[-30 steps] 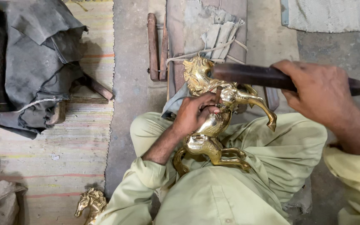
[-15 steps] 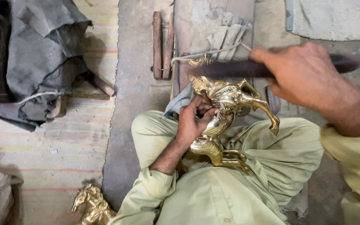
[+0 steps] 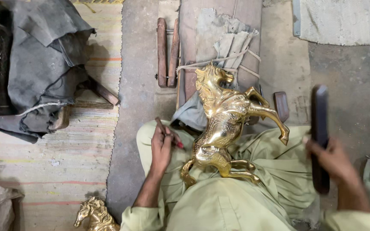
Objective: The person sits cross-legged on the floor and uses a chisel and mallet to engrave a gold horse statue. They repeatedly strike the chisel with the mallet to create patterns on the horse's body, rotating the statue to access different areas.
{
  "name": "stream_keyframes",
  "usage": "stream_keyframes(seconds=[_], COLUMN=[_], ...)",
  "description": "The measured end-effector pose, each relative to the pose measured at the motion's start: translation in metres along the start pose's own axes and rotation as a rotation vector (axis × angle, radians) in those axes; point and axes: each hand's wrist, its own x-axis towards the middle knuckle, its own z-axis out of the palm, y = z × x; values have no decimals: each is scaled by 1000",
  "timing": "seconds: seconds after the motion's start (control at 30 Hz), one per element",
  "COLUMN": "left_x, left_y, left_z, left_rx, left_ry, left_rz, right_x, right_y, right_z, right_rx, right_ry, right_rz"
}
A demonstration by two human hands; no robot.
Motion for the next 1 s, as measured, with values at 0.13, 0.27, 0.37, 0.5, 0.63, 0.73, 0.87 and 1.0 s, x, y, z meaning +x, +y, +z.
stream_keyframes(seconds=[0.13,0.27,0.37,0.5,0.63,0.73,0.87,1.0], left_x=[-24,-38,-42,-60,-70,-68,-56,-45], left_y=[-2,1,9,21,25,24,28,33], left_z=[5,21,27,24,32,38,54,79], left_rx=[420,648,629,644,665,703,635,602], left_ry=[-81,-179,-150,-202,-224,-121,-28,-13], left_rz=[-100,53,8,23,93,-19,193,155], right_x=[-28,-43,-34,-22,-31,-32,3,52], right_y=[47,28,-10,-54,-75,-87,-119,-155], right_z=[23,41,61,85,88,83,69,59], right_rx=[-9,305,366,526,518,406,338,347], right_ry=[-61,-49,-122,-128,-8,74,58,-69], right_rz=[-195,-409,-455,-555,-683,-822,-882,-907])
